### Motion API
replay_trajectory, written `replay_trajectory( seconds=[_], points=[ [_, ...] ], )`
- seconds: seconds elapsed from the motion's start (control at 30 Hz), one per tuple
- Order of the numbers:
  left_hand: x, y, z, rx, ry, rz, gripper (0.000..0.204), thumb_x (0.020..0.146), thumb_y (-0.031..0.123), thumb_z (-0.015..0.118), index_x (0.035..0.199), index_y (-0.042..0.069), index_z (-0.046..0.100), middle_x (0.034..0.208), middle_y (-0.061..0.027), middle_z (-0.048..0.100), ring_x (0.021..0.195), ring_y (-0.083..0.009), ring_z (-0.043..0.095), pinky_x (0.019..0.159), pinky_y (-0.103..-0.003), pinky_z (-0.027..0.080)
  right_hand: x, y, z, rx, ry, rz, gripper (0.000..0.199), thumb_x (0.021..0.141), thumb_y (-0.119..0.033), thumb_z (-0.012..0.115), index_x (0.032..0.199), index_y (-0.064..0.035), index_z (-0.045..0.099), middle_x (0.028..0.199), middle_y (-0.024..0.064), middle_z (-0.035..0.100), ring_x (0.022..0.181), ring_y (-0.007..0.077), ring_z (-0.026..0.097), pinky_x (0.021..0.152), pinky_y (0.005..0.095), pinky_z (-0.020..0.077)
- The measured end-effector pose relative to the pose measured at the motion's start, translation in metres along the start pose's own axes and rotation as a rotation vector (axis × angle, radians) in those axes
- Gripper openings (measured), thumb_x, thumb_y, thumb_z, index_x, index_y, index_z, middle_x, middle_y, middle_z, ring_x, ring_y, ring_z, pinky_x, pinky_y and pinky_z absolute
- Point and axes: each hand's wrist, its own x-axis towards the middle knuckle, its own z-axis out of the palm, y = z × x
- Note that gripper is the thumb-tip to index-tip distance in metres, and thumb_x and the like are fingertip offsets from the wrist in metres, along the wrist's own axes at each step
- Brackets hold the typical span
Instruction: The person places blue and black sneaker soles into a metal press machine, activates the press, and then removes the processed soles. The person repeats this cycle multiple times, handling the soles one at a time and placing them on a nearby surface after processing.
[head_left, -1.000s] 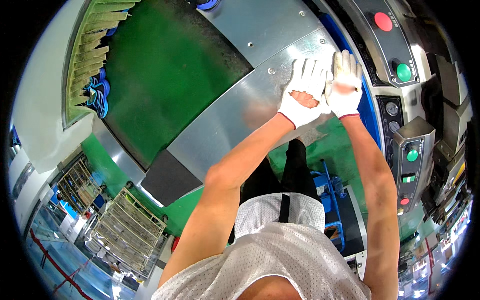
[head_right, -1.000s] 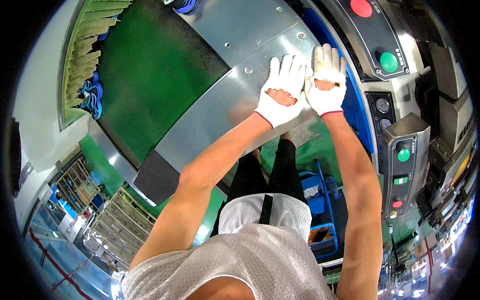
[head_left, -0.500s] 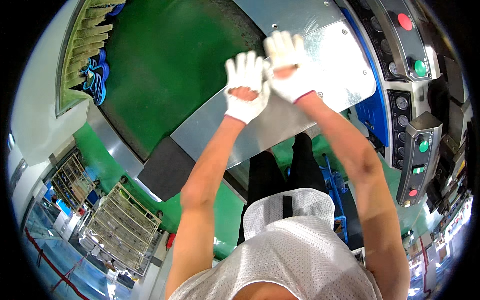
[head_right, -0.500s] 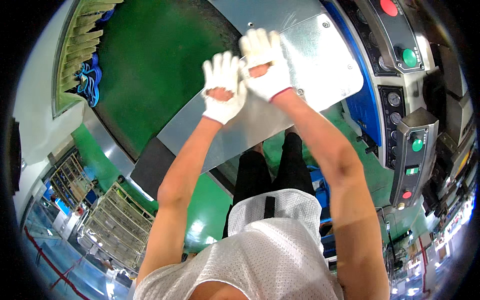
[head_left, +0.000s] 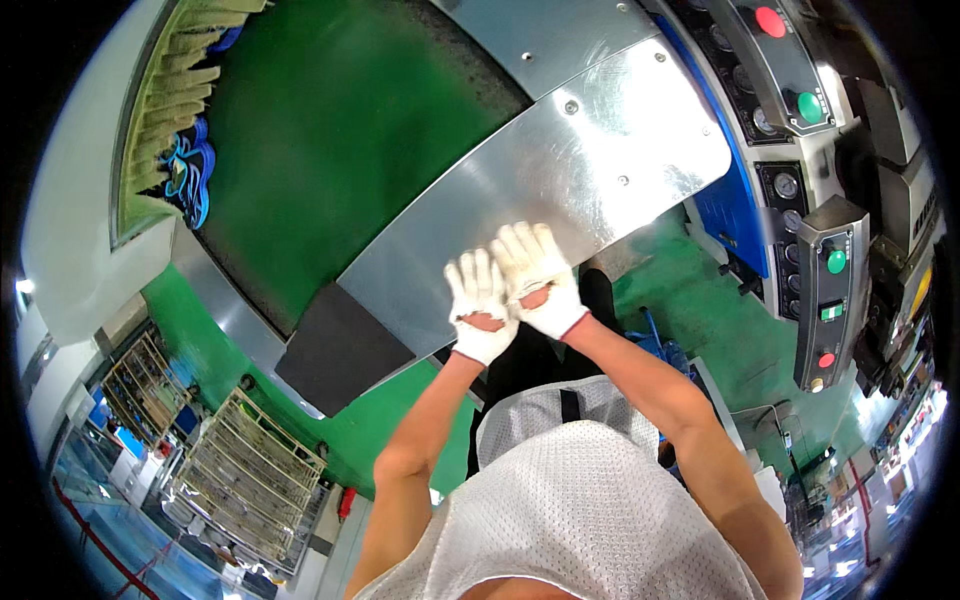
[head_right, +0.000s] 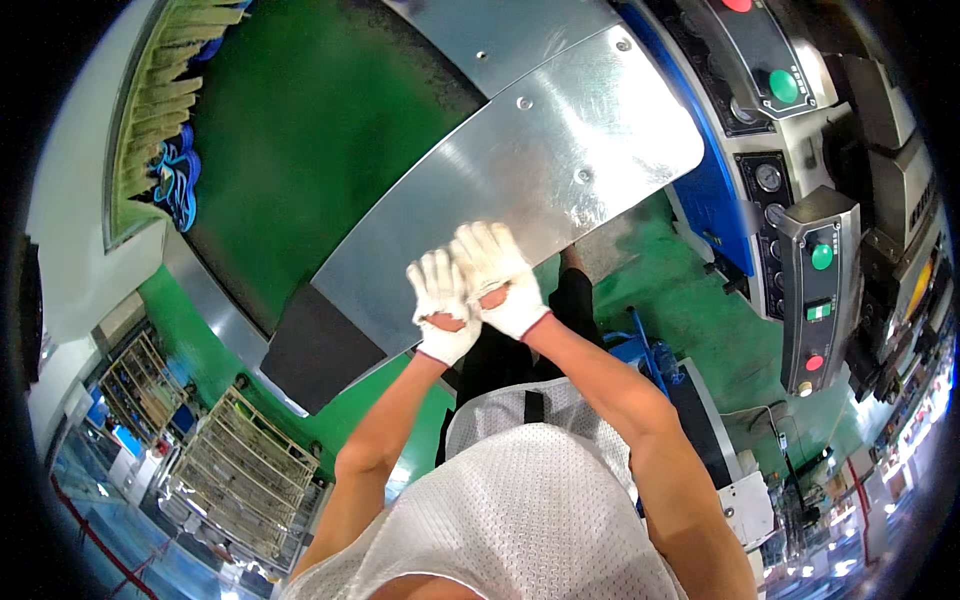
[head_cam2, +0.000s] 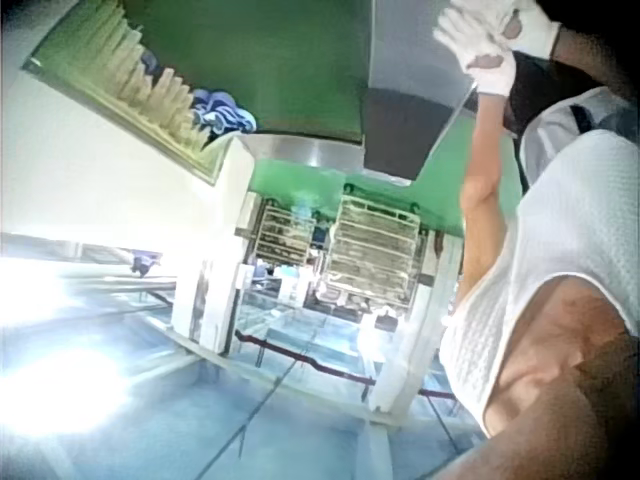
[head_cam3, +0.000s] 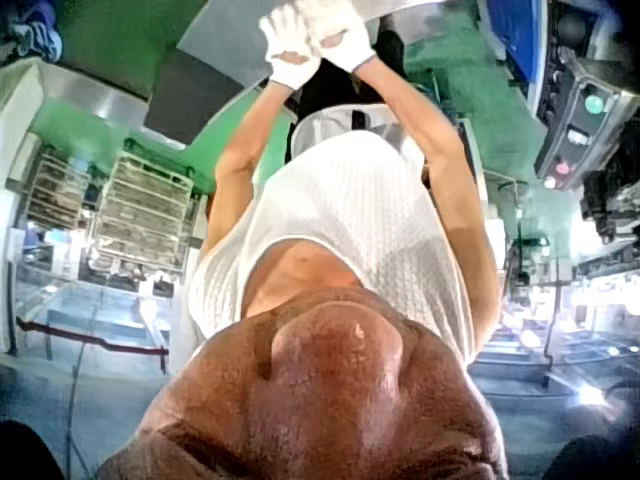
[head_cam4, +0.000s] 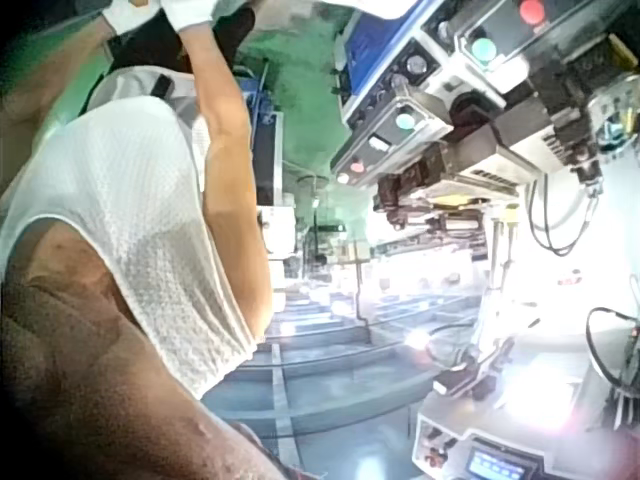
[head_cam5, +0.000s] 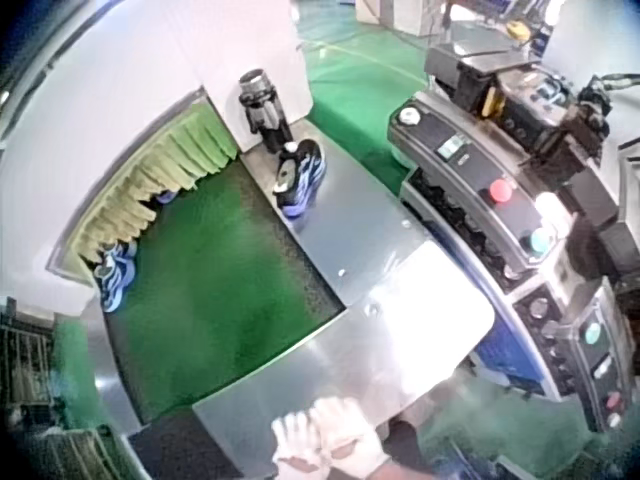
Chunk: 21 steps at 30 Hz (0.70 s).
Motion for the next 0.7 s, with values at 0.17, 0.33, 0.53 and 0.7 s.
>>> replay_trajectory(
  seconds=[0.17, 0.33, 0.53, 0.7],
  points=[
    [0.108, 0.064, -0.004, -0.06, 0.04, 0.215, 0.047, 0.09, 0.022, 0.065, 0.128, -0.006, 0.06, 0.139, -0.027, 0.054, 0.132, -0.0465, 0.047, 0.113, -0.068, 0.032, -0.008, 0.091, -0.045, -0.164, 0.079, 0.396, 0.062, 0.097, -0.029, 0.055, 0.152, -0.0003, 0.053, 0.161, 0.0217, 0.048, 0.156, 0.0424, 0.035, 0.131, 0.0573, 0.0183],
    [0.215, 0.116, -0.002, -0.096, 0.153, 0.324, 0.039, 0.09, 0.022, 0.064, 0.121, -0.002, 0.065, 0.137, -0.0259, 0.055, 0.133, -0.0446, 0.048, 0.114, -0.066, 0.032, 0.018, 0.186, -0.1, -0.422, 0.14, 0.448, 0.082, 0.096, -0.046, 0.05, 0.162, 0.0014, 0.039, 0.168, 0.0259, 0.036, 0.16, 0.0422, 0.028, 0.133, 0.0562, 0.011],
    [0.296, 0.133, 0.014, -0.116, 0.261, 0.399, 0.057, 0.094, 0.033, 0.058, 0.138, -0.003, 0.062, 0.15, -0.0275, 0.053, 0.148, -0.0471, 0.041, 0.126, -0.067, 0.02, 0.06, 0.263, -0.139, -0.5, 0.281, 0.338, 0.078, 0.098, -0.047, 0.048, 0.165, -0.0066, 0.039, 0.171, 0.0183, 0.035, 0.158, 0.0373, 0.031, 0.133, 0.0526, 0.0135],
    [0.297, 0.118, 0.024, -0.051, 0.34, 0.403, 0.061, 0.093, 0.034, 0.056, 0.145, 0.002, 0.06, 0.158, -0.0244, 0.051, 0.153, -0.0463, 0.038, 0.129, -0.068, 0.019, 0.08, 0.27, -0.144, -0.466, 0.291, 0.276, 0.073, 0.099, -0.035, 0.055, 0.161, -0.001, 0.04, 0.166, 0.026, 0.037, 0.156, 0.0439, 0.032, 0.13, 0.0576, 0.02]
  ],
)
